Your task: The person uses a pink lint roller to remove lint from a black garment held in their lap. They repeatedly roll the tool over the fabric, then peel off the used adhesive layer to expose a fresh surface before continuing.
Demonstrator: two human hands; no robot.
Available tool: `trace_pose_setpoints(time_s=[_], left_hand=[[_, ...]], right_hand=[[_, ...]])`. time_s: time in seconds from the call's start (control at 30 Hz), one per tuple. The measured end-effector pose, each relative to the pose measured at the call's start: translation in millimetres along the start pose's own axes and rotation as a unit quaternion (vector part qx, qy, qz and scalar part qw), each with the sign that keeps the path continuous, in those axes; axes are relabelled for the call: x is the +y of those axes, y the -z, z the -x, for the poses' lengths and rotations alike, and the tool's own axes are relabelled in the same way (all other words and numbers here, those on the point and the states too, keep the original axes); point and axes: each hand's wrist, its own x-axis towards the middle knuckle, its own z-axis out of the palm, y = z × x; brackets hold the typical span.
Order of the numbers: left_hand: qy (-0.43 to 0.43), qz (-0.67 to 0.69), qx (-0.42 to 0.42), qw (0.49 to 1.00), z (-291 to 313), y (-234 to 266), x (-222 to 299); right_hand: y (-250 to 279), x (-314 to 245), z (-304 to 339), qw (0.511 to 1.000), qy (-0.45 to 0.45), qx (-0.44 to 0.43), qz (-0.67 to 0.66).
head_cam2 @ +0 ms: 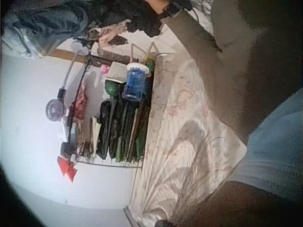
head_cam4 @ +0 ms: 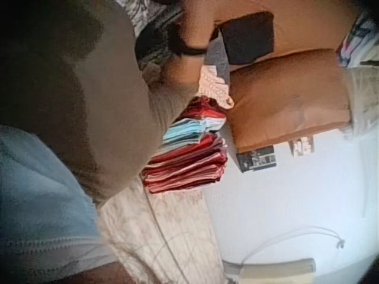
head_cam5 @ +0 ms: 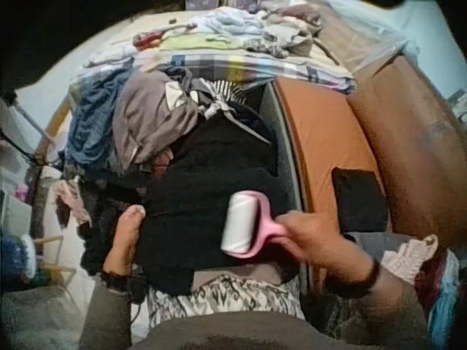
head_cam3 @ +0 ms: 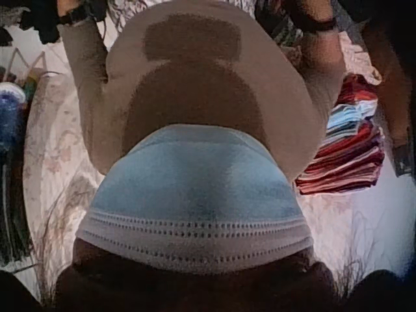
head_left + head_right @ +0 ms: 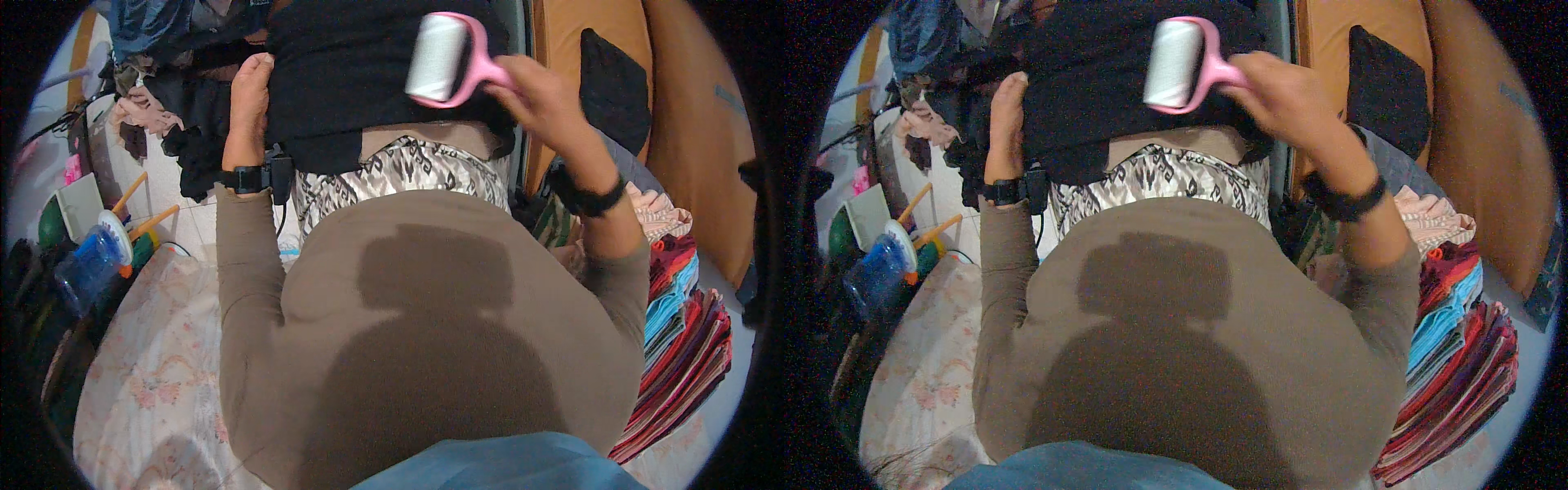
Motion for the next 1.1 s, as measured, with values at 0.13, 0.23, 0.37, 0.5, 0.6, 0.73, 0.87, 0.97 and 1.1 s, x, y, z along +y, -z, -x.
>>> trace_pose_setpoints(time_s=[0.13,0.23,0.37,0.5,0.6,0.73,0.87,0.97,1.1], left_hand=[[-0.022,-0.093,0.016,0.995,1.3,-1.4,2.1],[-0.049,-0.136,0.023,0.989,4.1,-1.3,-0.5],[-0.076,-0.162,0.034,0.983,5.0,2.5,-7.4],[-0.098,-0.137,0.008,0.986,-0.6,5.7,-13.1],[-0.079,-0.159,0.018,0.984,-4.2,5.3,-13.6],[-0.095,-0.156,0.038,0.982,-1.0,4.4,-12.1],[-0.146,-0.251,0.033,0.956,6.1,11.0,-11.3],[-0.135,-0.216,0.058,0.965,4.7,10.9,-15.4],[-0.143,-0.213,0.046,0.965,3.6,11.0,-17.2]], right_hand=[[-35.6,8.4,-17.6,0.995,0.013,-0.082,0.058],[-9.4,46.6,11.3,0.997,0.01,-0.072,0.037],[38.4,79.5,69.0,0.979,-0.106,-0.143,0.103],[72.0,76.8,87.4,0.957,-0.234,-0.138,0.101],[46.8,53.4,73.5,0.98,-0.182,-0.061,-0.061],[-16.1,39.1,56.7,0.996,-0.024,-0.088,0.0],[-4.7,77.4,82.7,0.986,-0.129,-0.104,-0.002],[21.8,99.1,105.6,0.979,-0.169,-0.112,0.023],[22.5,104.6,95.0,0.963,-0.236,-0.015,-0.129]])
